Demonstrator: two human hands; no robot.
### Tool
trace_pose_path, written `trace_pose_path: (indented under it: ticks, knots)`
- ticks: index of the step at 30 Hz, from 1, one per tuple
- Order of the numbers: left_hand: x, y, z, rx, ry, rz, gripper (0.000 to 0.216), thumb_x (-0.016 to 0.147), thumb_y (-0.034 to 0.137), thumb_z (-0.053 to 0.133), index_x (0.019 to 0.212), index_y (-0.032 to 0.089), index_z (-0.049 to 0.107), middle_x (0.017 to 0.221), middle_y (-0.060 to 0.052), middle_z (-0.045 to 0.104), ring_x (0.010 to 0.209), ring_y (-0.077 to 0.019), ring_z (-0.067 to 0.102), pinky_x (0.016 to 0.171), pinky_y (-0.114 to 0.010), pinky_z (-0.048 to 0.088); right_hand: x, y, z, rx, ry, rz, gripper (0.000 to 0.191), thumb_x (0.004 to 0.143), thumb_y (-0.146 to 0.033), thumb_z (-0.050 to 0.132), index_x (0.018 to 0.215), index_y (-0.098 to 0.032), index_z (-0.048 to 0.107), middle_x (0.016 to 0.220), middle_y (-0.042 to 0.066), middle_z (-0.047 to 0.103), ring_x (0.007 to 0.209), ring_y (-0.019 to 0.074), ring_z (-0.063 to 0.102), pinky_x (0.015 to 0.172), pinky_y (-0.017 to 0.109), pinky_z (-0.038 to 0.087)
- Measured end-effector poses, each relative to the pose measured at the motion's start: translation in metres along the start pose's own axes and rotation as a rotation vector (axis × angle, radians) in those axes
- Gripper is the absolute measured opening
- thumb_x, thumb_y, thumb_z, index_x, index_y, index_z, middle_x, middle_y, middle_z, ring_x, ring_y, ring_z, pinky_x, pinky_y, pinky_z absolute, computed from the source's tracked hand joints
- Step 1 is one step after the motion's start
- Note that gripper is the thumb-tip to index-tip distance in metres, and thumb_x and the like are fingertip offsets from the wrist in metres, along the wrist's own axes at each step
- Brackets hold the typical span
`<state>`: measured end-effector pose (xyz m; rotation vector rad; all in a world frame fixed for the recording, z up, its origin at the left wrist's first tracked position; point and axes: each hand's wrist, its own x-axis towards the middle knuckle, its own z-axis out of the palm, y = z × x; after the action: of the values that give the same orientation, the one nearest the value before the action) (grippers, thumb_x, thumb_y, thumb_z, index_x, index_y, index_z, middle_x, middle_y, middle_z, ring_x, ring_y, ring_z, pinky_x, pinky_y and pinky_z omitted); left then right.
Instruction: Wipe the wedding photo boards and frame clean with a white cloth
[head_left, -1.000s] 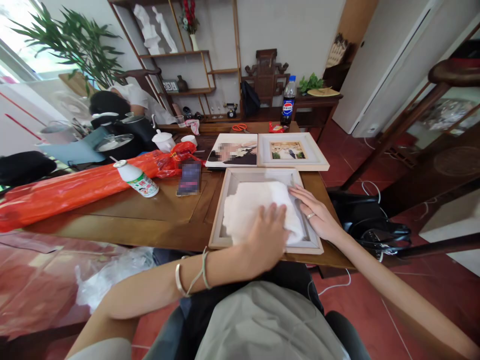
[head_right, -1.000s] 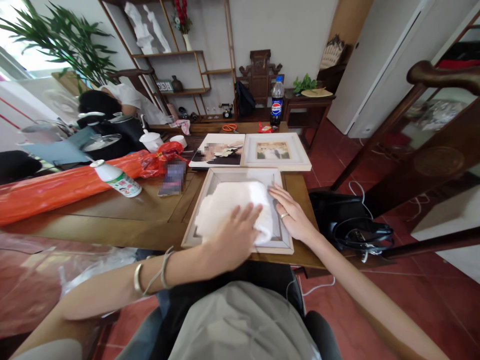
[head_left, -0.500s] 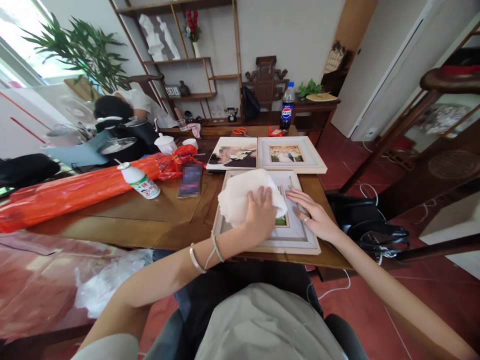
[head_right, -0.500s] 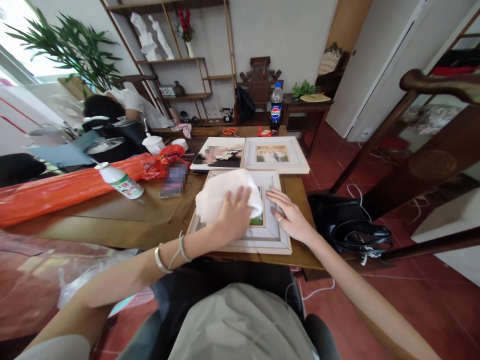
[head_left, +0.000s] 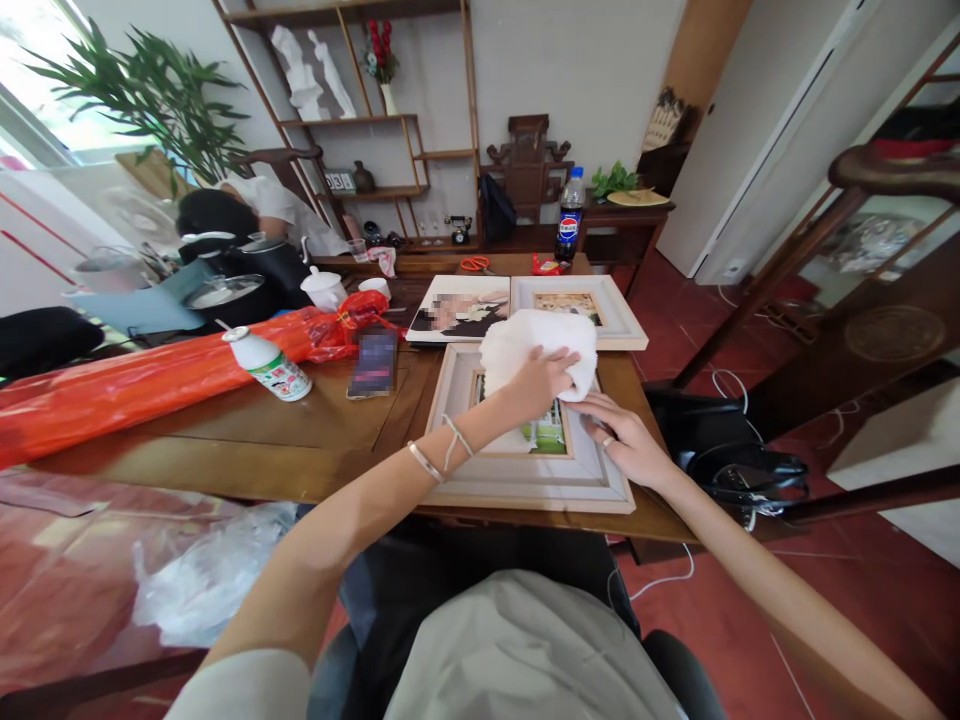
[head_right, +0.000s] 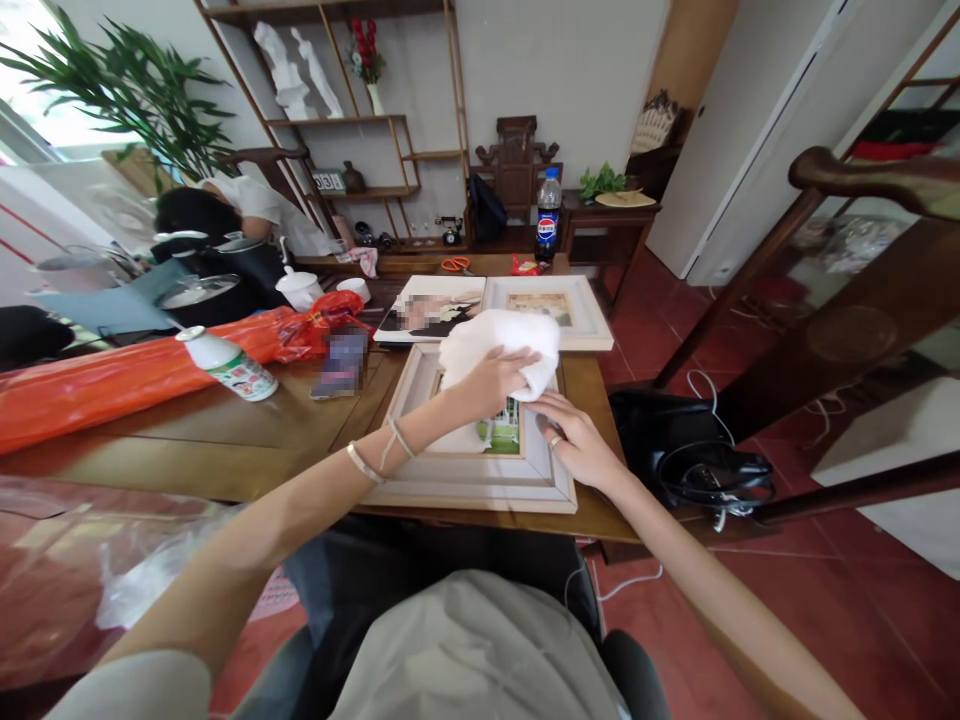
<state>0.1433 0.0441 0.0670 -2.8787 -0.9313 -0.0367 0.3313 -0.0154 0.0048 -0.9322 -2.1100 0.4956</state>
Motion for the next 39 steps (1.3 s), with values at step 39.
trace_pose_path:
  ticks: [39]
  knots:
    - [-0.144,0.041,-0.005,0.081,-0.104,-0.331,0.022,0.082,0.02,0.057,0.095,0.02,0.075,0.151,-0.013,0.034,0.137,-0.0375,0.032,0.106,-0.059,0.032,0.003,-0.001,-0.001,0.1,0.015,0.063,0.037,0.09,-0.02,0.049,0.123,-0.032,0.061,0.134,0.002,0.057,0.133,0.0235,0.042,0.112,0.054,0.031]
